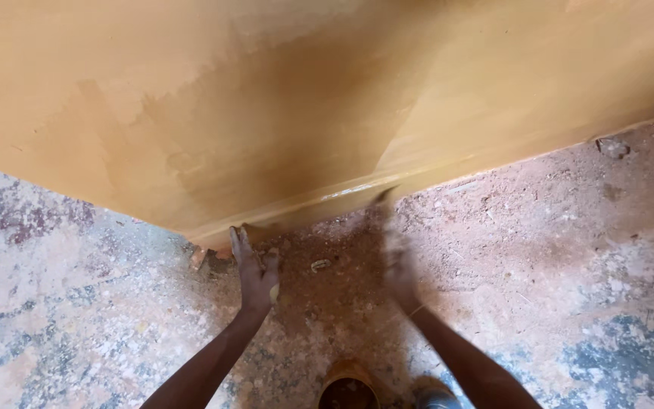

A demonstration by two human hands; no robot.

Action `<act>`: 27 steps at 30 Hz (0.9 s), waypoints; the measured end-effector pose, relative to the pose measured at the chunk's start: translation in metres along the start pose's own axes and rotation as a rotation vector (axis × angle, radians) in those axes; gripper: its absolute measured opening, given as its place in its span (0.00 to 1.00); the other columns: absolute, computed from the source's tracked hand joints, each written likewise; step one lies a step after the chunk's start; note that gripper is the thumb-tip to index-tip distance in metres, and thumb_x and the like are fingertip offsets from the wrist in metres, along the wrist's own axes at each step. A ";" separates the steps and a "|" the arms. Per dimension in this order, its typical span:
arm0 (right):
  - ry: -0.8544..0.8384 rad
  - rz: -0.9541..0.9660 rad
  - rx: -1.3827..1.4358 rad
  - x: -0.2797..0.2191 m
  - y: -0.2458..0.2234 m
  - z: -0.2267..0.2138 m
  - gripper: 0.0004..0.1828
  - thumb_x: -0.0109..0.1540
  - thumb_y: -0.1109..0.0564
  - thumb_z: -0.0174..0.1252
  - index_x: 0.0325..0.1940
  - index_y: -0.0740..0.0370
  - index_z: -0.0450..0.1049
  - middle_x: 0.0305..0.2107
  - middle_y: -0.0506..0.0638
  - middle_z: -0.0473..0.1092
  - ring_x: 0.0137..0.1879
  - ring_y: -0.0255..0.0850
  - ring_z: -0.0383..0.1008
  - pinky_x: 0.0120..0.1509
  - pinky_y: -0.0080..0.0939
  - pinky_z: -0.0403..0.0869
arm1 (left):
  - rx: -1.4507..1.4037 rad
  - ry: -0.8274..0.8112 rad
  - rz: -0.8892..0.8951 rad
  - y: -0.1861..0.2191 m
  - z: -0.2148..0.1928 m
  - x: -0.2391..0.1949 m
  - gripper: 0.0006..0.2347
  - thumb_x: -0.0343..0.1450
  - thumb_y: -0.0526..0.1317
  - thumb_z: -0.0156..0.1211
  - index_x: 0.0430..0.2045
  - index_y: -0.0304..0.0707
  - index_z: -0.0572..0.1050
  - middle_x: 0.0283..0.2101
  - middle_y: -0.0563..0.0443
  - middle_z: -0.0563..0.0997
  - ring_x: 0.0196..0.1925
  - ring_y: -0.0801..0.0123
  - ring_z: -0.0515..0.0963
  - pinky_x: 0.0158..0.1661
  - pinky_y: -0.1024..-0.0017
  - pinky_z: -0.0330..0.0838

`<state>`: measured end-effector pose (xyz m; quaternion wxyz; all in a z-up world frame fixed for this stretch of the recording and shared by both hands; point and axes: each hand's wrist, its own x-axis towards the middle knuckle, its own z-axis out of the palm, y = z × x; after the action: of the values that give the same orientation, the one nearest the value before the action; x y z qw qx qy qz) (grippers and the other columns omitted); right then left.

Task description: The person paints the lower section of a wall using a paintbrush. They repeatedly dip the brush into a paint can and apply yellow paint along the baseboard area, smoothing the surface with their hand.

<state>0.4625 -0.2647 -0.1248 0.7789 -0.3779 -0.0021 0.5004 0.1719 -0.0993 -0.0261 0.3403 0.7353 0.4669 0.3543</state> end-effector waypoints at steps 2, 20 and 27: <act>-0.211 -0.318 -0.692 -0.025 0.040 0.027 0.18 0.75 0.43 0.41 0.53 0.58 0.68 0.36 0.50 0.68 0.39 0.38 0.70 0.41 0.40 0.72 | -0.029 -0.020 -0.044 0.002 -0.001 0.000 0.35 0.73 0.41 0.55 0.75 0.35 0.43 0.79 0.31 0.34 0.81 0.43 0.39 0.73 0.53 0.39; 0.382 -0.234 -0.707 0.034 -0.088 -0.079 0.22 0.68 0.61 0.47 0.65 0.56 0.50 0.32 0.47 0.66 0.24 0.30 0.61 0.20 0.29 0.63 | 0.372 -0.310 -0.095 0.020 -0.022 0.013 0.41 0.68 0.46 0.63 0.71 0.25 0.43 0.75 0.24 0.29 0.69 0.31 0.60 0.64 0.53 0.63; -0.027 -0.121 -0.694 0.004 -0.003 0.003 0.15 0.73 0.47 0.36 0.60 0.53 0.60 0.30 0.49 0.66 0.28 0.33 0.65 0.24 0.29 0.67 | 0.492 -0.435 -0.191 0.036 -0.031 0.017 0.44 0.67 0.48 0.64 0.70 0.23 0.41 0.76 0.27 0.25 0.65 0.33 0.68 0.59 0.56 0.70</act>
<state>0.4655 -0.2604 -0.1218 0.6321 -0.6127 -0.2050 0.4278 0.1672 -0.0902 0.0236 0.2758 0.8068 0.5215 0.0324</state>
